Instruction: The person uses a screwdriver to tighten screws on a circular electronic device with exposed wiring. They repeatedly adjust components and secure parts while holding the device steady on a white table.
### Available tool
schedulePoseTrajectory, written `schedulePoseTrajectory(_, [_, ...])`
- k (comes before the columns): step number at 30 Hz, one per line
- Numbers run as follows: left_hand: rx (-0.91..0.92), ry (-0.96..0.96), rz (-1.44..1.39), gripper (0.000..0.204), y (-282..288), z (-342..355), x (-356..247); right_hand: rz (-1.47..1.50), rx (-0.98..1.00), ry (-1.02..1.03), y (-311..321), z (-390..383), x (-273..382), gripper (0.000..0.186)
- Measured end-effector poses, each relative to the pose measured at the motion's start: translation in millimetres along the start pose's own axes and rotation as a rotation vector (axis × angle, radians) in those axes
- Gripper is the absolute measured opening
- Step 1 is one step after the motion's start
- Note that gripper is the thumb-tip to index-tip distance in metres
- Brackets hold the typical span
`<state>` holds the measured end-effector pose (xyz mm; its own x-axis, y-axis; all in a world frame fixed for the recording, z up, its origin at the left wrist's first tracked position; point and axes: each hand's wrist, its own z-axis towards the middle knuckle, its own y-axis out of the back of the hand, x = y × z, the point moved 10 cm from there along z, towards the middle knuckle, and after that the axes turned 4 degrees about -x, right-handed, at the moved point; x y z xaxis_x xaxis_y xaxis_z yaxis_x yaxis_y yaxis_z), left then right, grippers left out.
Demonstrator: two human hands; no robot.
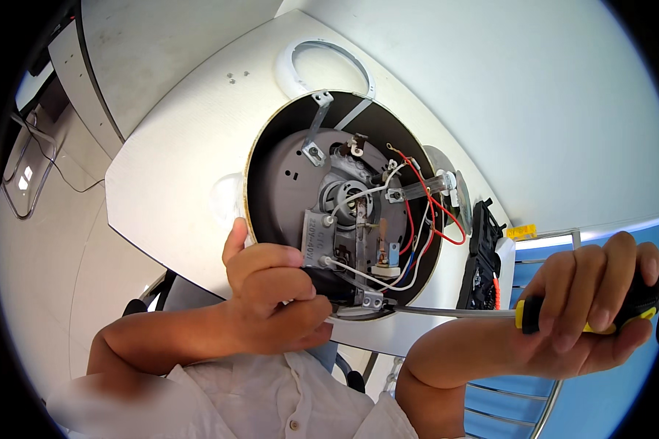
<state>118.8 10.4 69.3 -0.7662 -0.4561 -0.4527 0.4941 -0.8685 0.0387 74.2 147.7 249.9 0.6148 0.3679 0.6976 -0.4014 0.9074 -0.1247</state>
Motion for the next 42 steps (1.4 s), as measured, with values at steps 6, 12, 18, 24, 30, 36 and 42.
schedulePoseTrajectory(6, [0.020, -0.003, 0.004, 0.027, -1.1, -0.1, 0.0, -0.298, -0.195, 0.129, -3.1, -10.8, 10.2, 0.031])
schedulePoseTrajectory(12, [0.019, -0.007, 0.009, 0.029, 0.2, 1.7, 0.0, -0.651, -0.574, 0.329, -14.6, -30.6, 28.7, 0.035])
schedulePoseTrajectory(18, [0.070, -0.012, 0.009, 0.034, -1.6, 3.2, -0.5, -0.553, -0.554, 0.200, -2.9, -24.0, 22.9, 0.035])
schedulePoseTrajectory(24, [0.175, -0.090, 0.000, 0.032, -2.1, 8.4, 1.2, -0.404, -0.456, 0.102, 13.4, -5.5, 23.4, 0.030])
schedulePoseTrajectory(30, [0.199, -0.061, -0.068, 0.025, 3.7, 11.6, 5.1, -0.093, -0.154, 0.244, -11.0, -1.7, 62.7, 0.031])
schedulePoseTrajectory(36, [-0.131, 0.173, -0.404, 0.038, 33.8, 27.2, 19.2, 0.159, -0.291, 0.366, 9.0, -40.6, 53.9, 0.040])
schedulePoseTrajectory(42, [-0.123, 1.297, -1.450, 0.019, -3.1, 14.4, 19.8, 0.375, -0.359, 0.447, 4.7, -61.2, 58.4, 0.027])
